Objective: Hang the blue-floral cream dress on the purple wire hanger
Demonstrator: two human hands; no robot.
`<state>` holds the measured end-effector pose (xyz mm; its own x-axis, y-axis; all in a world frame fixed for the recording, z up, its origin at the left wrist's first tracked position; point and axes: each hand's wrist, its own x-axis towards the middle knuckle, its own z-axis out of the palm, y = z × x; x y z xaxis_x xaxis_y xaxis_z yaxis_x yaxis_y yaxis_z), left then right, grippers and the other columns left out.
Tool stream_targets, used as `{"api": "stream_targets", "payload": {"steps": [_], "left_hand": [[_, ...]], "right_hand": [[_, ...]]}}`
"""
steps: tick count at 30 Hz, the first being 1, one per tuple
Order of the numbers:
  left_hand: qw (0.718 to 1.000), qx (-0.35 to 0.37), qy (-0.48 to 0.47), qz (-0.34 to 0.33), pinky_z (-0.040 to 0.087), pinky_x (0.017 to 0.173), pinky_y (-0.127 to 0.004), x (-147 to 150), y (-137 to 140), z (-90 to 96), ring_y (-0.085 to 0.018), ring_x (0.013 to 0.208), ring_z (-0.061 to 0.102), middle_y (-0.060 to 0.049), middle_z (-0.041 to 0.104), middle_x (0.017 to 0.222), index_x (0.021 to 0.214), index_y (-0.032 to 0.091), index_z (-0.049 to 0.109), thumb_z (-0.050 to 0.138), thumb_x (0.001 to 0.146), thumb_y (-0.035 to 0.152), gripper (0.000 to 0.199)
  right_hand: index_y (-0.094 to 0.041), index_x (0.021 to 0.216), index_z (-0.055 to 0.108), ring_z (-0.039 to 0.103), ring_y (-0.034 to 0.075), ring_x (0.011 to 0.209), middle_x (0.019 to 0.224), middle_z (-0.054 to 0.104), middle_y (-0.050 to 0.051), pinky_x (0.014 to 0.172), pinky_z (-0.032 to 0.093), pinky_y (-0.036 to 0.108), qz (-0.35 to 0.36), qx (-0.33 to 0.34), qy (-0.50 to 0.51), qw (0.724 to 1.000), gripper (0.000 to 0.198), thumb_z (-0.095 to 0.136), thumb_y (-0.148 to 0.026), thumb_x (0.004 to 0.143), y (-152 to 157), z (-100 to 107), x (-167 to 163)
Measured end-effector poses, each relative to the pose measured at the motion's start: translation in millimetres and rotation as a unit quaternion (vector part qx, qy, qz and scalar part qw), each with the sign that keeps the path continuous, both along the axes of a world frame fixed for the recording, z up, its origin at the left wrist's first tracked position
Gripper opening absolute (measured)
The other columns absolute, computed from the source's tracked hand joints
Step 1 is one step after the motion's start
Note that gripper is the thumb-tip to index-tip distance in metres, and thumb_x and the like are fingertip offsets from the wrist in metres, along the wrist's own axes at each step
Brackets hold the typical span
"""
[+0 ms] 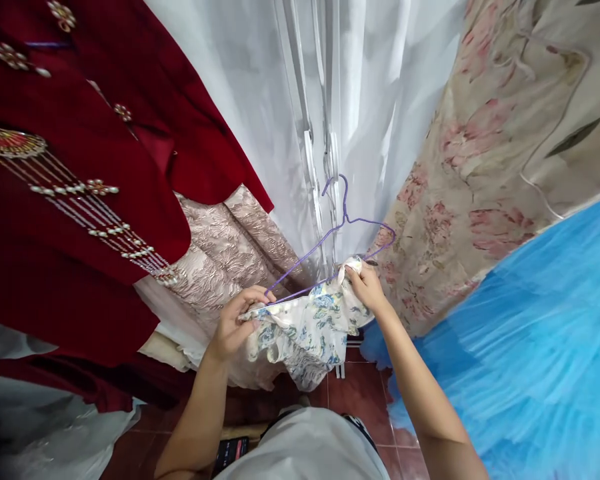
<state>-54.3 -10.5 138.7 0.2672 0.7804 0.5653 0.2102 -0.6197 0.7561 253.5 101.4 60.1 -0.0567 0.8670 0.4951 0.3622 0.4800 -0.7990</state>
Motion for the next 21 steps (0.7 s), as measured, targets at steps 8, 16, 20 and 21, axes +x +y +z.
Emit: {"api": "stream_targets", "payload": {"steps": [8,16,20,21], "left_hand": [[0.961,0.266,0.066,0.03,0.058,0.076,-0.032,-17,6,12.2,-0.018,0.089,0.073,-0.005,0.078,0.102,0.107,0.024,0.074,0.057,0.088,0.0,0.035],[0.969,0.232,0.024,-0.078,0.059,0.07,-0.027,-4,3,20.0,-0.017,0.088,0.074,-0.009,0.076,0.111,0.111,0.025,0.075,0.057,0.096,0.011,0.027],[0.973,0.229,-0.014,0.019,0.058,0.075,-0.028,0,26,27.7,-0.016,0.09,0.072,-0.004,0.076,0.103,0.106,0.028,0.077,0.069,0.089,0.009,0.027],[0.975,0.217,-0.039,0.042,0.057,0.076,-0.029,0,34,30.1,-0.017,0.089,0.071,-0.003,0.075,0.098,0.103,0.027,0.078,0.071,0.088,0.012,0.022]], "right_hand": [[-0.02,0.072,0.061,0.056,0.022,0.075,0.072,0.06,0.004,0.071,0.044,0.032,-0.007,0.009,-0.014,1.0,0.04,0.052,-0.05,0.096,-3,-1,4],[-0.021,0.064,0.049,0.052,0.019,0.071,0.073,0.056,0.002,0.067,0.04,0.03,0.0,0.02,-0.005,1.0,0.04,0.052,-0.043,0.097,-14,3,-12],[-0.022,0.06,0.042,0.048,0.017,0.066,0.067,0.05,0.001,0.063,0.037,0.03,0.026,0.029,0.0,0.999,0.044,0.052,-0.042,0.097,-19,6,-15],[-0.022,0.059,0.041,0.047,0.017,0.066,0.067,0.049,0.001,0.063,0.037,0.03,0.027,0.03,0.0,0.999,0.044,0.053,-0.042,0.097,-19,7,-15]]}}
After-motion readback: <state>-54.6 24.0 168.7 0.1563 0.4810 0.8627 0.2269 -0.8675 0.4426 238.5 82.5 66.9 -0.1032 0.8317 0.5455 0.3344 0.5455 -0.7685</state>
